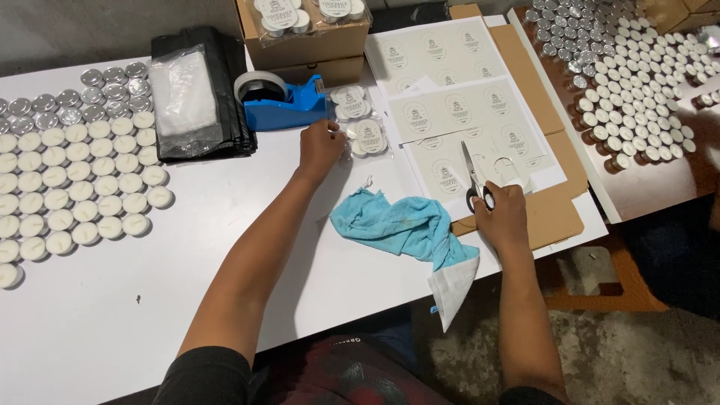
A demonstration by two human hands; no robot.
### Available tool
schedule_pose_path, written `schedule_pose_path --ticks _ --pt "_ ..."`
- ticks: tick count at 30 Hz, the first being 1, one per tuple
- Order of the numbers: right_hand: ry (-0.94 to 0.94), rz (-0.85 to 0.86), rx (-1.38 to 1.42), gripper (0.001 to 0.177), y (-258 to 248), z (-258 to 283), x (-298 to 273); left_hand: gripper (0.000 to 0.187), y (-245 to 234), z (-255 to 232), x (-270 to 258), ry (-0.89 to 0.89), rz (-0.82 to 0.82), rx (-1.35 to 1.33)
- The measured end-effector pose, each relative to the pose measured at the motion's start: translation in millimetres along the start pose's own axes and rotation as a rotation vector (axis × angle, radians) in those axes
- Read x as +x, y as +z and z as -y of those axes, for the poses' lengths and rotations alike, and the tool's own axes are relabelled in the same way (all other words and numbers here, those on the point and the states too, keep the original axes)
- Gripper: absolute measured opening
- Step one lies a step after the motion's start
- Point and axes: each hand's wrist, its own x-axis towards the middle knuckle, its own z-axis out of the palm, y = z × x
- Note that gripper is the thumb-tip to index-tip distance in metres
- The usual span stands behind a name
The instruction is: The person is using scissors to cut out circular labels from a printed sheet of paper on a work table.
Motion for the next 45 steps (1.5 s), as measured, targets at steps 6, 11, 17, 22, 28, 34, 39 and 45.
schedule_pose_path --ticks 6,11,17,22,28,34,39,45 --pt "-0.006 0.049 -0.153 0.047 -12 15 -6 0.025 -5 13 -4 -0.017 -0.013 -0.072" --pt "-0.031 0.036 -0.119 0.043 -9 8 -1 0.025 -32 16 -25 -0.031 0.006 -0.111" --pt "0.018 -0.187 0.046 0.032 -22 -28 29 0.027 -93 17 -91 -0.096 0.039 -0.121" --pt "0.18 -0.187 -0.152 0.069 -32 -55 93 0.027 -146 22 -149 -0.188 0.011 -0.123" --pt "0.303 -0.029 -0.161 0.088 -55 20 91 0.026 -196 31 -210 -0.317 -0.068 -0.113" --pt "0.454 0.074 -0.12 0.106 -47 5 129 0.024 -211 39 -241 -0.519 -0.149 -0.216" --pt "0.589 0.171 -0.206 0.119 -53 -1 147 0.022 -207 45 -242 -0.456 -0.181 -0.248" --pt "0.579 0.173 0.037 0.12 -67 12 135 0.023 -205 56 -244 -0.4 -0.205 -0.263"
